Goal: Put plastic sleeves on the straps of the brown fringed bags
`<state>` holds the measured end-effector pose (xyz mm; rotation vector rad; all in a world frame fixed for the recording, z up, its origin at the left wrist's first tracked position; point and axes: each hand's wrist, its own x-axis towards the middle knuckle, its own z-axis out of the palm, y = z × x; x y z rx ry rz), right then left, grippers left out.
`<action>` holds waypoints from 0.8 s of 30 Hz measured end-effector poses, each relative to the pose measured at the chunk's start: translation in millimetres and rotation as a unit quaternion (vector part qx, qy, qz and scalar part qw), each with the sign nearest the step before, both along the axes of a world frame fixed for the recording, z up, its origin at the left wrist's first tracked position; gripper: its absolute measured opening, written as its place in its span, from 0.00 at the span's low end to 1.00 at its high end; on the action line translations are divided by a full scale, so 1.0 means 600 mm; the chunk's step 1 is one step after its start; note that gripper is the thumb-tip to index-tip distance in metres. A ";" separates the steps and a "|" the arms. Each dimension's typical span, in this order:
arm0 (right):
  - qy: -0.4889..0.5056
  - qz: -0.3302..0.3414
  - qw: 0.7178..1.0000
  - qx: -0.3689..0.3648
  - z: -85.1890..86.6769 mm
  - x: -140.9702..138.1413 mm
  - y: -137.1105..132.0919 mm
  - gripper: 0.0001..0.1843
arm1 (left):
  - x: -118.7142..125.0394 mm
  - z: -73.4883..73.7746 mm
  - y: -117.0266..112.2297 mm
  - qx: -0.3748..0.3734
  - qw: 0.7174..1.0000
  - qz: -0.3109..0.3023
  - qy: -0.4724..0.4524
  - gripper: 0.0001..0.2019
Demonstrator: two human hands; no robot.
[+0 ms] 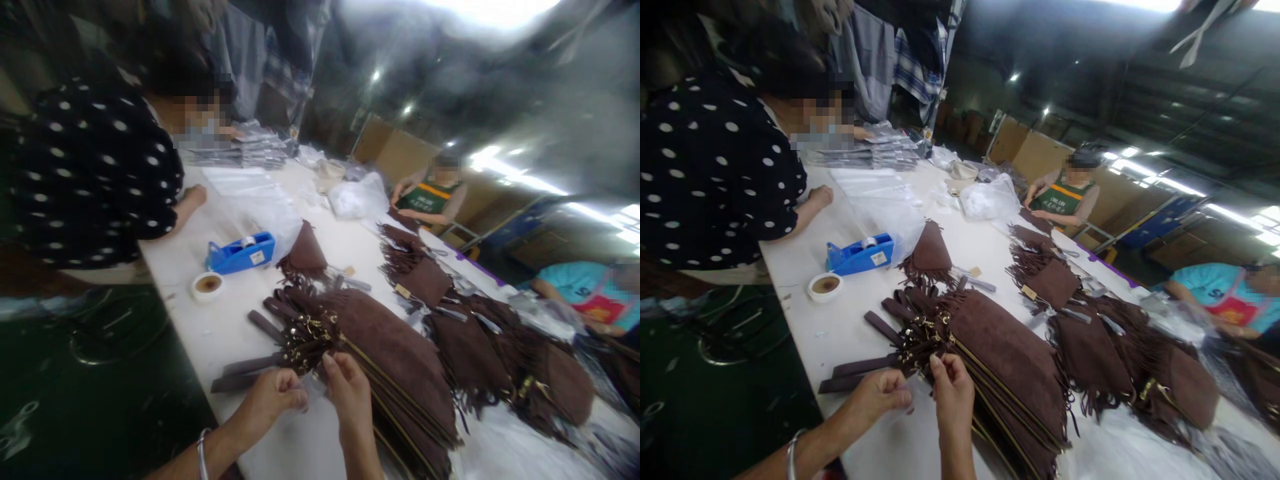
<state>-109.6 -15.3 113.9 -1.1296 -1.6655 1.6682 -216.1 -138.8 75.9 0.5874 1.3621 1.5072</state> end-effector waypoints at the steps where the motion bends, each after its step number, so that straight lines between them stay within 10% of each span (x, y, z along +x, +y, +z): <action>1: -0.001 0.004 1.000 -0.001 0.001 0.001 0.001 0.19 | 0.000 0.001 0.001 0.004 1.000 0.003 -0.010 0.12; 15: 0.010 0.018 1.000 -0.003 0.015 0.002 0.003 0.25 | 0.027 0.004 0.039 -0.001 0.996 0.002 -0.090 0.27; 24: -0.049 0.026 0.997 0.060 0.025 0.043 -0.017 0.22 | 0.043 0.054 0.045 0.047 0.995 0.077 -0.049 0.20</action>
